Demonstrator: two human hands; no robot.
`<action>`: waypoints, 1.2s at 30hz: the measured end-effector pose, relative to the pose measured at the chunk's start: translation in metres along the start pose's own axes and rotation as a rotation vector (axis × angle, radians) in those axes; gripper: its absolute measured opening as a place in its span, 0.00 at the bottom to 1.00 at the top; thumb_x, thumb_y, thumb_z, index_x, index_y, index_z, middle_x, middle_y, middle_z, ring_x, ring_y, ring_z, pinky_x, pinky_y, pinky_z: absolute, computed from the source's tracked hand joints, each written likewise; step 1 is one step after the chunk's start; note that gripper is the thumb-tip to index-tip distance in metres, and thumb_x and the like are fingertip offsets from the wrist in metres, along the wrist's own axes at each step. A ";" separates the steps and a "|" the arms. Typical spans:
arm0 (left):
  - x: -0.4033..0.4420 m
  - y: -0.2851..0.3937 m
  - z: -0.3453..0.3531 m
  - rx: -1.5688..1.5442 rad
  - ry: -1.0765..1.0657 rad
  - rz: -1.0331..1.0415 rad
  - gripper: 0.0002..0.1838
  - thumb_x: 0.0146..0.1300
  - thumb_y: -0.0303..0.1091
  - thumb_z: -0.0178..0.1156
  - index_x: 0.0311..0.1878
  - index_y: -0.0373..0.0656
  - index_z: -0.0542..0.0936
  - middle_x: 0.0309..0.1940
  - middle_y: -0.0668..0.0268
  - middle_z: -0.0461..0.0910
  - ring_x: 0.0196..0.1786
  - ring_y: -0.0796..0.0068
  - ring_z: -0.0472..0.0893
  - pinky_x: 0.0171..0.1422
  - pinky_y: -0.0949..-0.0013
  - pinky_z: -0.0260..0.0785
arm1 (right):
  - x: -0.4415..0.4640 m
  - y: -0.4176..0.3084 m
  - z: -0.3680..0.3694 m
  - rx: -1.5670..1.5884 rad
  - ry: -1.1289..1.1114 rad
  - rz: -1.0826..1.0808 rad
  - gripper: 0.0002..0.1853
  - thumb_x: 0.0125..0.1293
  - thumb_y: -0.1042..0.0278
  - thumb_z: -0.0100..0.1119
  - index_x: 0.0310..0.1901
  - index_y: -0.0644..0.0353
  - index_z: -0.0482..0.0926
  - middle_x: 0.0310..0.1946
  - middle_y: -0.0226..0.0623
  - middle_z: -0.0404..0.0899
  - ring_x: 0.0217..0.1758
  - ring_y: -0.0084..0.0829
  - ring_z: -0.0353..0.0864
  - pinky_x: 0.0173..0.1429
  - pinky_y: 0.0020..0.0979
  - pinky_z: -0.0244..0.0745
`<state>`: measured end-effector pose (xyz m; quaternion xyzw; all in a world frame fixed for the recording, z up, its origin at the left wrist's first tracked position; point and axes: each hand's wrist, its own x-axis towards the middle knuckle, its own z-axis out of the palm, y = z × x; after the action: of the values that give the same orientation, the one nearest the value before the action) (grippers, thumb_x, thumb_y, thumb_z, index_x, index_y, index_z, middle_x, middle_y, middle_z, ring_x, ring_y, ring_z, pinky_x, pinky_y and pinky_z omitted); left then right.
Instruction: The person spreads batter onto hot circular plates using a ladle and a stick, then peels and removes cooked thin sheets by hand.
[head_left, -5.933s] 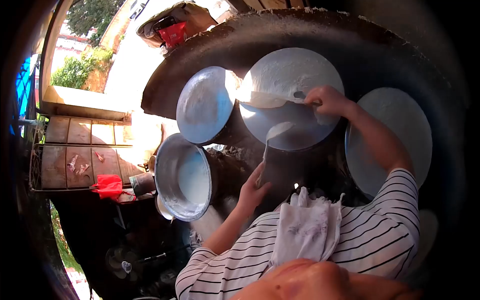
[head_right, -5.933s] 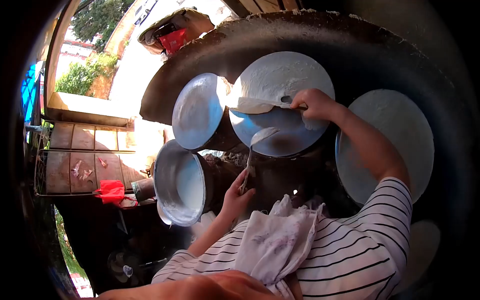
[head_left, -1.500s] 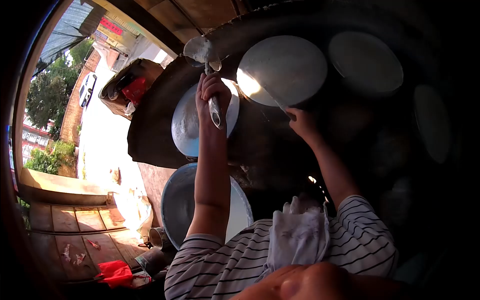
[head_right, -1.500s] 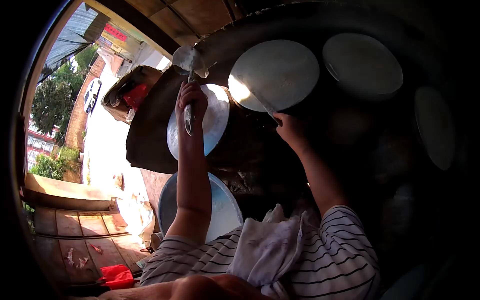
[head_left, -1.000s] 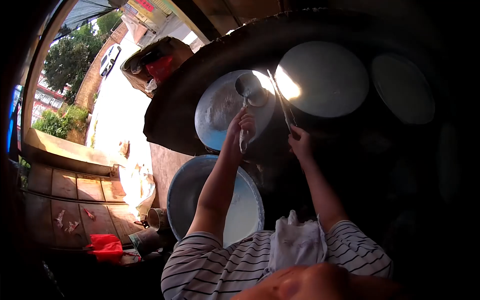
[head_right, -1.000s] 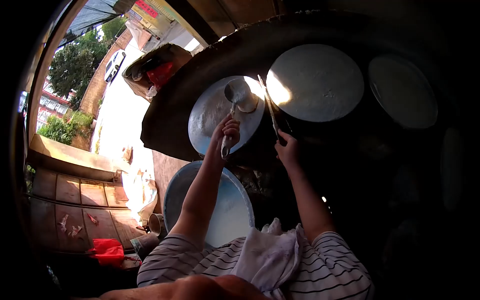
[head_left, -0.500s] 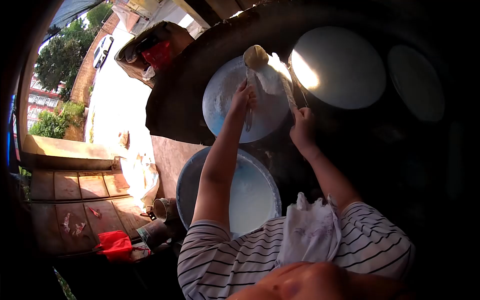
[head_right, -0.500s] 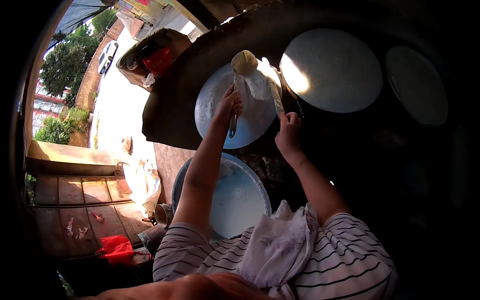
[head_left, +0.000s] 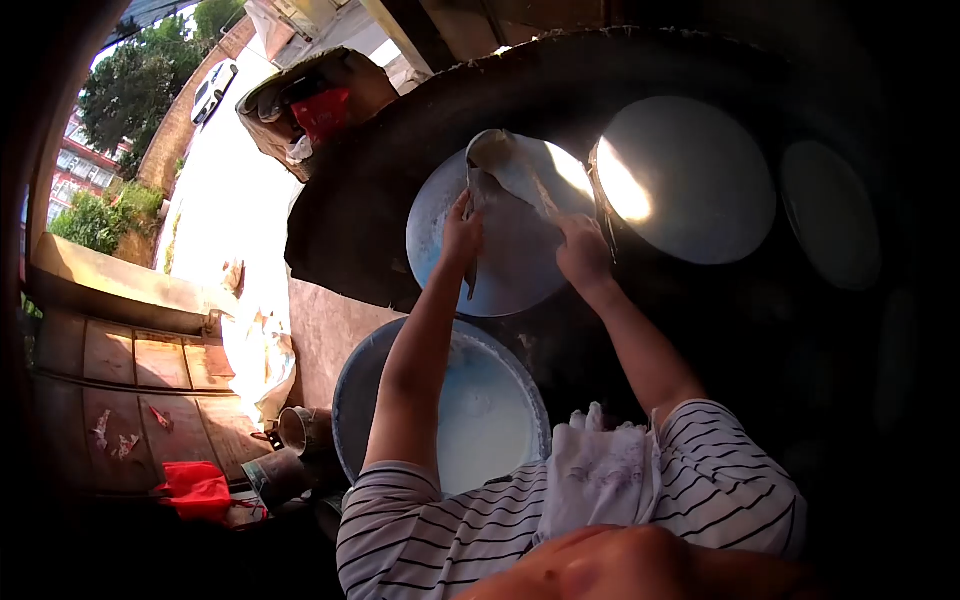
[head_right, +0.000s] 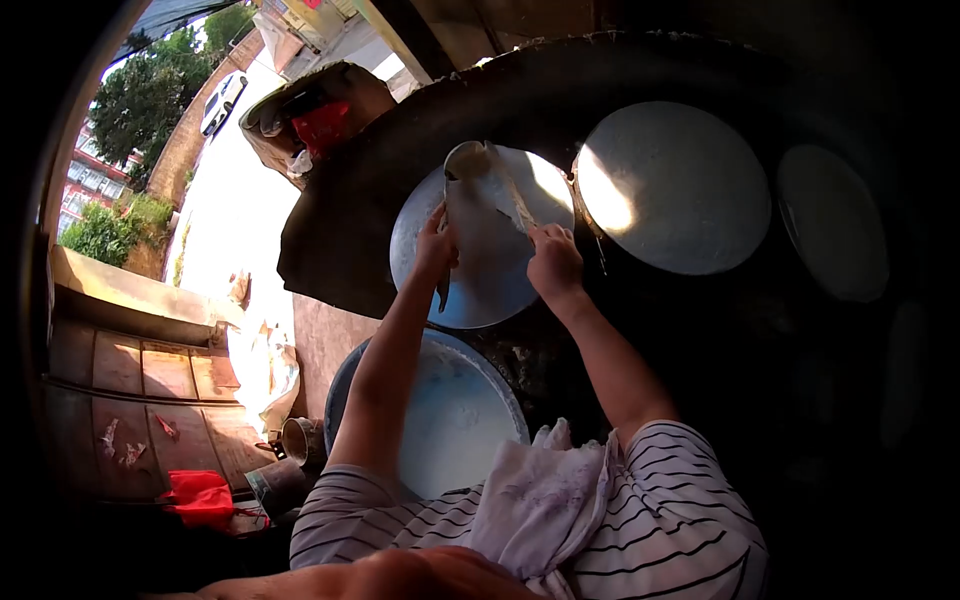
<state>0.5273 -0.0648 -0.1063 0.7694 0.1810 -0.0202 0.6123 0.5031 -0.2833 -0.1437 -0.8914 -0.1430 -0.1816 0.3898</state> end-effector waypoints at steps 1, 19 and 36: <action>0.010 -0.012 -0.006 -0.031 0.028 -0.038 0.31 0.66 0.31 0.52 0.72 0.53 0.58 0.17 0.74 0.66 0.16 0.82 0.65 0.18 0.71 0.58 | 0.007 0.009 -0.009 -0.060 0.013 0.019 0.16 0.52 0.81 0.53 0.43 0.62 0.81 0.39 0.40 0.76 0.47 0.42 0.74 0.51 0.36 0.73; -0.154 0.089 -0.164 -1.631 -0.623 -0.272 0.21 0.73 0.46 0.44 0.21 0.50 0.62 0.13 0.78 0.54 0.12 0.85 0.55 0.16 0.76 0.52 | 0.022 -0.008 0.008 0.079 -0.248 -0.124 0.18 0.48 0.77 0.59 0.44 0.63 0.82 0.43 0.41 0.82 0.48 0.41 0.80 0.57 0.37 0.73; -0.190 0.105 -0.022 -1.132 0.219 0.116 0.20 0.74 0.36 0.45 0.67 0.67 0.64 0.20 0.73 0.60 0.13 0.89 0.55 0.11 0.84 0.49 | 0.057 -0.007 0.014 0.209 -0.556 -0.268 0.18 0.47 0.79 0.57 0.42 0.57 0.83 0.43 0.36 0.80 0.48 0.43 0.76 0.53 0.38 0.73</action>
<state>0.3776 -0.1114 0.0453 0.3283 0.1833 0.1933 0.9062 0.5542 -0.2619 -0.1235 -0.8353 -0.3778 0.0350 0.3980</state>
